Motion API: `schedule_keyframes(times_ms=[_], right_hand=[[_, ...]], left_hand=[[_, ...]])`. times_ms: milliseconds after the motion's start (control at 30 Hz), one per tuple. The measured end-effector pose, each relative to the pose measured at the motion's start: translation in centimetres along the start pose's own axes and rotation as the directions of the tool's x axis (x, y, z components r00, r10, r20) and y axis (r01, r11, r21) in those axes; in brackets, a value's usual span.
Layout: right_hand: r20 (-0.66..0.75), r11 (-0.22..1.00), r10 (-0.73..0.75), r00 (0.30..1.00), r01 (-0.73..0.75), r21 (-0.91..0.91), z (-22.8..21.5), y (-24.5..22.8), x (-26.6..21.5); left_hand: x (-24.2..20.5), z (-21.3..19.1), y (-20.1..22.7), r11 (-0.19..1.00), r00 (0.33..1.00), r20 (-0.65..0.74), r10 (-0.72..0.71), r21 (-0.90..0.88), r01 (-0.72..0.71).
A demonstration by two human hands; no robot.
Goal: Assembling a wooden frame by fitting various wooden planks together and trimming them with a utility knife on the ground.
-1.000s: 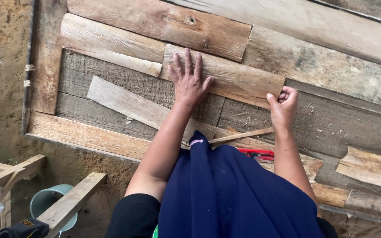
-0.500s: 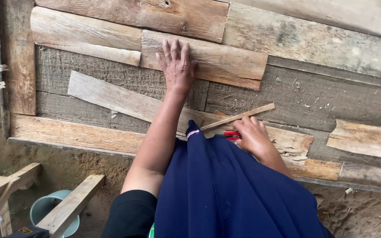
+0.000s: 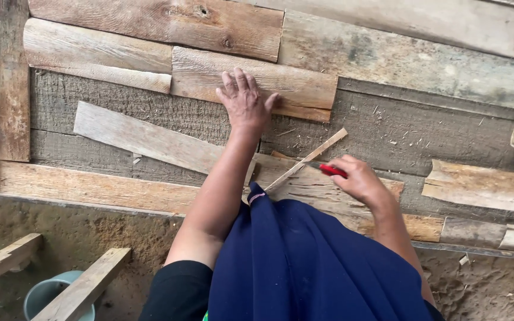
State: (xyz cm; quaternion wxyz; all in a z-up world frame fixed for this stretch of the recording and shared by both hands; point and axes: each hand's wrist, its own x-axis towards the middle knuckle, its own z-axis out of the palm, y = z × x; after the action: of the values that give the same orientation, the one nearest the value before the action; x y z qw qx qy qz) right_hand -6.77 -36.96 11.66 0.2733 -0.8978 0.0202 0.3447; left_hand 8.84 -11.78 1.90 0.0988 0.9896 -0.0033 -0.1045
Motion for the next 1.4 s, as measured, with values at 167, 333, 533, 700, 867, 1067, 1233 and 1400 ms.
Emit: schedule_keyframes(times_ms=[167,333,533,700,867,1067,1233,1400], right_hand=[[-0.003,0.952,0.307,0.952,-0.307,0.018,-5.0,3.1,0.3],[-0.226,0.955,0.294,0.929,-0.279,0.095,-7.8,1.5,5.0],[-0.320,0.962,-0.140,0.937,0.053,-0.266,-7.8,-4.5,13.7],[-0.282,0.841,-0.364,0.888,0.183,-0.509,-6.8,-5.2,19.5],[-0.283,0.782,-0.437,0.854,0.205,-0.589,-6.1,-4.2,21.3],[-0.285,0.752,-0.482,0.829,0.224,-0.620,-5.8,-3.4,22.6],[-0.256,0.747,-0.498,0.828,0.260,-0.612,-7.1,-4.5,21.8],[-0.265,0.715,-0.540,0.799,0.269,-0.645,-6.3,-3.2,22.8]], left_hand=[[0.8,-0.9,1.1,0.999,0.994,0.109,-0.025,-0.034,0.028],[2.4,0.8,1.8,0.996,0.996,-0.016,0.083,-0.017,-0.083],[5.0,1.3,1.8,0.977,0.979,0.056,0.195,-0.102,-0.189],[6.8,1.3,0.8,0.964,0.971,0.103,0.214,-0.182,-0.193],[7.4,2.7,0.4,0.958,0.971,0.123,0.203,-0.229,-0.171],[7.0,-0.6,1.3,0.957,0.971,0.164,0.176,-0.259,-0.130],[7.0,-0.9,1.7,0.960,0.975,0.150,0.164,-0.252,-0.122],[6.9,-0.5,2.1,0.970,0.978,0.159,0.134,-0.224,-0.097]])
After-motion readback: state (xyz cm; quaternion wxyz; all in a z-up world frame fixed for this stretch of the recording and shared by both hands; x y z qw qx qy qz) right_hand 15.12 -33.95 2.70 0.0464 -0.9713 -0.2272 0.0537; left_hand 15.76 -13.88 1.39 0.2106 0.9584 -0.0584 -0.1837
